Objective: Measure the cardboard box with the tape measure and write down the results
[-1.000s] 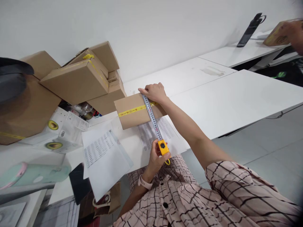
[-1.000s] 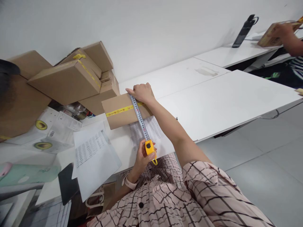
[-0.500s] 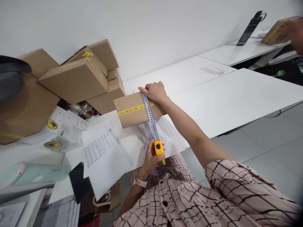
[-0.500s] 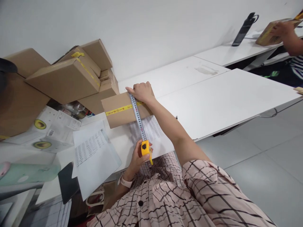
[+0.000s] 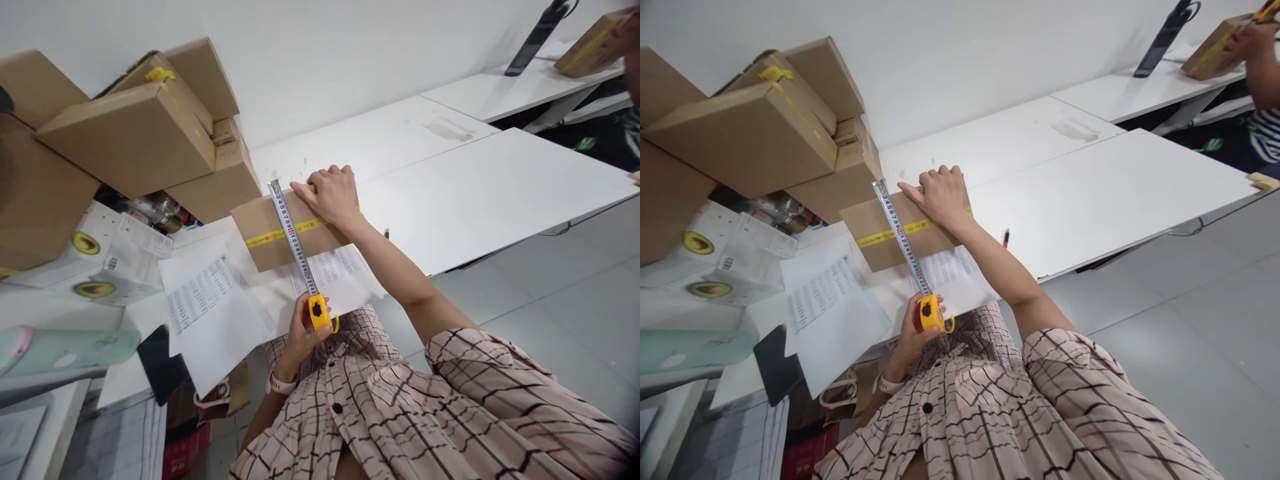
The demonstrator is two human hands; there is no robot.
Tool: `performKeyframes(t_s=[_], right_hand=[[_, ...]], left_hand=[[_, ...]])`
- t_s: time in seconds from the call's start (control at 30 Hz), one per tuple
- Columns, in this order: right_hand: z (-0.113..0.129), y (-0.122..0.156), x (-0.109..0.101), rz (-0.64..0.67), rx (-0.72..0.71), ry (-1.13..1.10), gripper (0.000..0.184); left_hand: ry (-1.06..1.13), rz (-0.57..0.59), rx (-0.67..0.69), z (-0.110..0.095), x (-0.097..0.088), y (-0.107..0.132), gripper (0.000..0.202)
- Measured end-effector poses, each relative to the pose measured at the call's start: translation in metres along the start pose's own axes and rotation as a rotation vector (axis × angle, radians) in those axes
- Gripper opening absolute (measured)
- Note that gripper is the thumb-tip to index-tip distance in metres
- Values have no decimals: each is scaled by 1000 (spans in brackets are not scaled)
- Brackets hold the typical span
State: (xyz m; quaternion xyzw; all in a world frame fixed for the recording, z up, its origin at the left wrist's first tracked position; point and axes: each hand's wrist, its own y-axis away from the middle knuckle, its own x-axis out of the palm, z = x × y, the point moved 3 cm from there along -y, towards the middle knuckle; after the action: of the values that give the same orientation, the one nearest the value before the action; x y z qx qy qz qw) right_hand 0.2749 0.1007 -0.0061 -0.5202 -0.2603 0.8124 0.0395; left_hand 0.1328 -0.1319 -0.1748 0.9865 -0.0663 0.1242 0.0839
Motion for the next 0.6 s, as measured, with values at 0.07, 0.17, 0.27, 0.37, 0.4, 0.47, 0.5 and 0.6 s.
performKeyframes(t_s=[0.07, 0.17, 0.27, 0.37, 0.4, 0.47, 0.5, 0.6], right_hand=[[0, 32, 2, -3, 5, -7, 70], [-6, 82, 10, 12, 11, -28, 64], [-14, 116, 16, 42, -2, -86, 59], [-23, 125, 5, 66, 32, -203, 59], [-27, 124, -3, 57, 73, -261, 62], [-34, 121, -24, -9, 169, -407, 70], [-38, 119, -36, -80, 203, -496, 74], [-45, 124, -66, -384, 217, -775, 66]], left_hand=[[-46, 19, 9, 0, 1, 2, 84], [-141, 46, 40, -1, 2, 2, 80], [-225, 76, 49, -3, 4, 1, 78], [-334, 79, 48, -9, 7, 6, 79], [-386, 77, 45, -12, 8, 10, 80], [-501, 88, 30, -20, 13, 19, 82], [-558, 107, 16, -25, 16, 23, 82], [-707, 203, -48, -34, 24, 35, 83]])
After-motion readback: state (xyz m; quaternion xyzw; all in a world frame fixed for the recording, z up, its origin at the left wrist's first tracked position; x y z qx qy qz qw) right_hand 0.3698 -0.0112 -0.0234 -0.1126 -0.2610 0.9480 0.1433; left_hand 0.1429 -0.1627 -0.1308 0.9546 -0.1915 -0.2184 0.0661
